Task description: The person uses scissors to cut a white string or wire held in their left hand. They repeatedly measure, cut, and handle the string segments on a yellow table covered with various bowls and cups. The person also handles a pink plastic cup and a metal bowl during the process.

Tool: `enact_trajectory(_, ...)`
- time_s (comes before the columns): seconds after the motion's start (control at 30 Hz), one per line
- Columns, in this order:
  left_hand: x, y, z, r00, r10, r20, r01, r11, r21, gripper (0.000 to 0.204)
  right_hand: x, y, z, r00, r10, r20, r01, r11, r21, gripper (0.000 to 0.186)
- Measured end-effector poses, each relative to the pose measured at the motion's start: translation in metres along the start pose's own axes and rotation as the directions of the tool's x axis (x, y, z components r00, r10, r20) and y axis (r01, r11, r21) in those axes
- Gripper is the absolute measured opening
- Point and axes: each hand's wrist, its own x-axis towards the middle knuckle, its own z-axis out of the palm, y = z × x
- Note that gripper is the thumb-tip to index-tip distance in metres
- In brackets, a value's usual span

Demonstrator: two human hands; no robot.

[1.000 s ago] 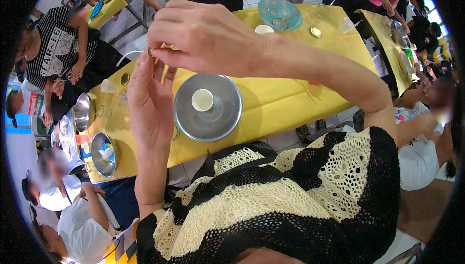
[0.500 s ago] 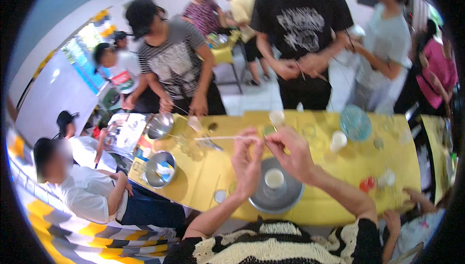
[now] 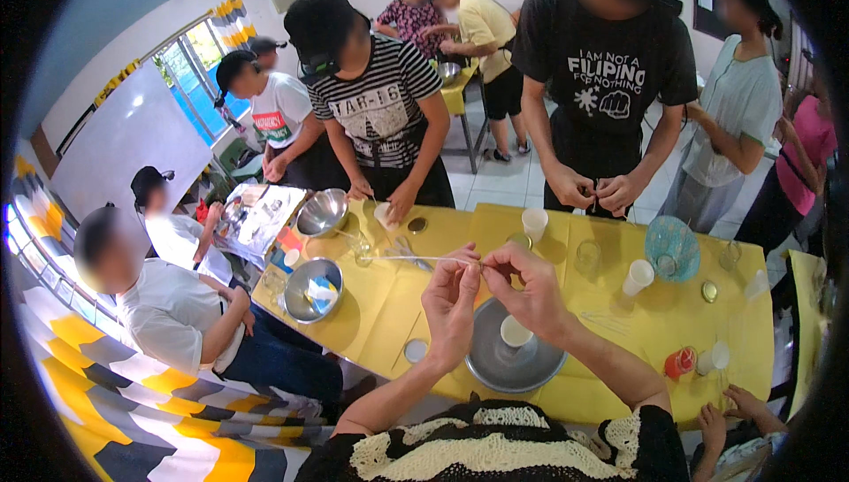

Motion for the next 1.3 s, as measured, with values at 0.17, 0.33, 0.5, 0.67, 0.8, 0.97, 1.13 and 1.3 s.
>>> enact_trajectory(0.17, -0.010, 0.000, 0.003, 0.999, -0.041, -0.031, 0.041, 0.999, -0.004, 0.008, -0.009, 0.000, 0.008, 0.979, 0.205, 0.010, -0.204, 0.963, 0.179, 0.008)
enact_trajectory(0.33, -0.010, -0.014, 0.004, 0.971, -0.210, -0.117, 0.188, 0.966, -0.175, 0.011, -0.012, 0.013, 0.015, 0.932, 0.361, 0.020, -0.343, 0.865, 0.367, 0.012)
enact_trajectory(0.5, -0.001, -0.007, -0.008, 0.829, -0.552, 0.090, 0.517, 0.695, -0.500, 0.016, -0.014, 0.026, 0.005, 0.941, 0.339, 0.002, -0.328, 0.907, 0.265, 0.009)
enact_trajectory(0.67, 0.003, 0.000, -0.017, 0.718, -0.655, 0.236, 0.650, 0.509, -0.564, 0.019, -0.004, 0.019, -0.008, 0.946, -0.320, -0.048, 0.288, 0.901, -0.325, 0.018)
enact_trajectory(0.8, 0.003, -0.003, -0.014, 0.690, -0.646, 0.327, 0.700, 0.479, -0.530, 0.020, -0.002, 0.028, -0.015, 0.845, -0.517, 0.133, 0.508, 0.702, -0.499, 0.031)
enact_trajectory(0.97, 0.002, -0.004, -0.013, 0.620, -0.718, 0.317, 0.755, 0.436, -0.489, 0.019, -0.003, 0.019, -0.028, 0.795, -0.534, 0.288, 0.592, 0.581, -0.559, 0.036)
enact_trajectory(1.13, -0.002, -0.006, -0.014, 0.585, -0.768, 0.262, 0.777, 0.438, -0.452, 0.017, -0.006, 0.026, -0.034, 0.731, -0.546, 0.409, 0.667, 0.443, -0.599, 0.037)
enact_trajectory(1.3, -0.004, -0.012, -0.003, 0.580, -0.780, 0.236, 0.791, 0.469, -0.392, 0.016, -0.013, 0.042, -0.038, 0.751, -0.518, 0.410, 0.648, 0.460, -0.607, 0.035)
